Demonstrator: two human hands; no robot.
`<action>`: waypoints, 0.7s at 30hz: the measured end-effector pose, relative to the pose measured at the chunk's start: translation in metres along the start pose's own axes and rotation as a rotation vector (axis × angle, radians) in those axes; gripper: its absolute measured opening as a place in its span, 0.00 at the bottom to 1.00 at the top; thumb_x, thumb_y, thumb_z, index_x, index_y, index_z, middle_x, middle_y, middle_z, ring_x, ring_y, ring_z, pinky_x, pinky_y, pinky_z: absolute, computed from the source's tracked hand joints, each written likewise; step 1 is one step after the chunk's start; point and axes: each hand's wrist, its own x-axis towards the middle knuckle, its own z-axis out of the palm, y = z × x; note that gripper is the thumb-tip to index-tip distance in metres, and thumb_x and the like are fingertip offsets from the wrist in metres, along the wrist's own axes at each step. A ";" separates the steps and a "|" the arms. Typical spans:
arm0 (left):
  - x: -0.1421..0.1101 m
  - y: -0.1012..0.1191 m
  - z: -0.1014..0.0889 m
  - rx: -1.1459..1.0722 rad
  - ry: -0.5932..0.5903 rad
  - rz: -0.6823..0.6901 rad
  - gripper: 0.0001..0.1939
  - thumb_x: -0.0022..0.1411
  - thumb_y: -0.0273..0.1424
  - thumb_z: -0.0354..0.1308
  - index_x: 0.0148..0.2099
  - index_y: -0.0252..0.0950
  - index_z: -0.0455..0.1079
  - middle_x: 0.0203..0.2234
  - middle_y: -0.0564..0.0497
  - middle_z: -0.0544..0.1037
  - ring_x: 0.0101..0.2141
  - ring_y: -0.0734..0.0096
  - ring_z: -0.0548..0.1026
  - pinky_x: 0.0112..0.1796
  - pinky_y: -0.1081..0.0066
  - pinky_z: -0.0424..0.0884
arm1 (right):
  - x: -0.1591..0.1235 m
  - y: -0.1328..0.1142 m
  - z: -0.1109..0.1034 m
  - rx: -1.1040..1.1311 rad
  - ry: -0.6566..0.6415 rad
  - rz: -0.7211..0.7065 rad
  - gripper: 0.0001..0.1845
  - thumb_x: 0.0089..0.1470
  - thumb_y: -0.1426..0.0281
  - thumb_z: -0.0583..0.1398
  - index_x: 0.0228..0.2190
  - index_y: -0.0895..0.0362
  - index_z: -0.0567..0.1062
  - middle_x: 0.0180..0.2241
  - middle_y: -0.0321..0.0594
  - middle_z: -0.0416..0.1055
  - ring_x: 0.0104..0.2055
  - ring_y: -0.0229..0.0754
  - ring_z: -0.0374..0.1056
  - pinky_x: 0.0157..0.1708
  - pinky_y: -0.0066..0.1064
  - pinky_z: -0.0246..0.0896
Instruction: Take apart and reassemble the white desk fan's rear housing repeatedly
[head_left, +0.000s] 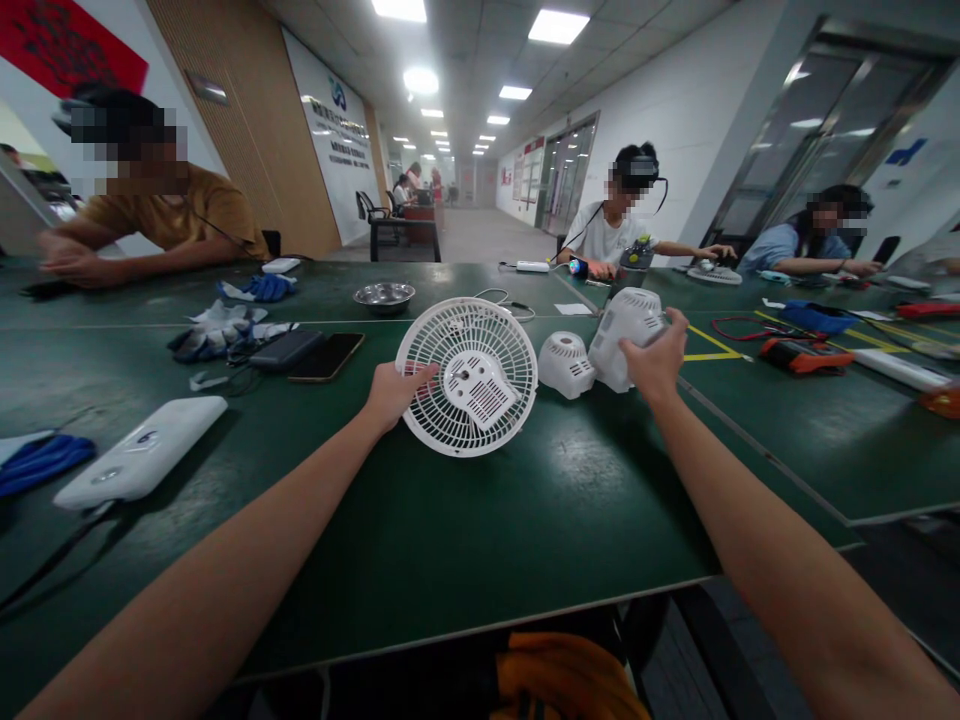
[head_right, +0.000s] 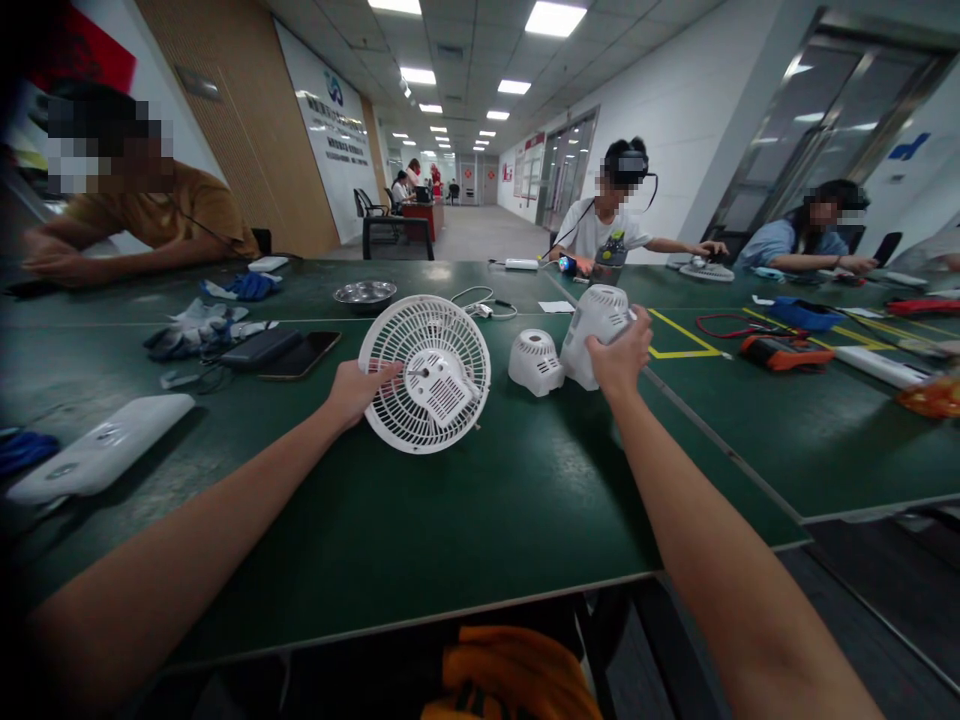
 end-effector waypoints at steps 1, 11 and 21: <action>0.000 -0.001 0.000 0.001 0.000 0.000 0.10 0.55 0.31 0.69 0.38 0.30 0.77 0.32 0.42 0.83 0.30 0.61 0.81 0.35 0.62 0.80 | 0.002 0.008 0.005 0.047 -0.071 0.056 0.46 0.42 0.62 0.66 0.60 0.57 0.56 0.55 0.54 0.66 0.57 0.59 0.64 0.56 0.53 0.59; 0.002 -0.003 -0.001 -0.004 -0.005 -0.010 0.10 0.55 0.31 0.69 0.38 0.31 0.77 0.31 0.42 0.83 0.30 0.60 0.81 0.35 0.60 0.80 | 0.000 0.033 0.025 0.067 -0.298 0.245 0.54 0.32 0.52 0.72 0.57 0.58 0.57 0.56 0.60 0.67 0.58 0.64 0.65 0.57 0.53 0.59; 0.005 -0.007 -0.001 -0.034 -0.018 0.012 0.12 0.53 0.32 0.70 0.39 0.30 0.77 0.30 0.43 0.83 0.30 0.61 0.81 0.35 0.61 0.80 | 0.001 0.041 0.030 0.048 -0.291 0.217 0.51 0.32 0.51 0.71 0.53 0.57 0.60 0.55 0.57 0.69 0.56 0.66 0.67 0.55 0.53 0.62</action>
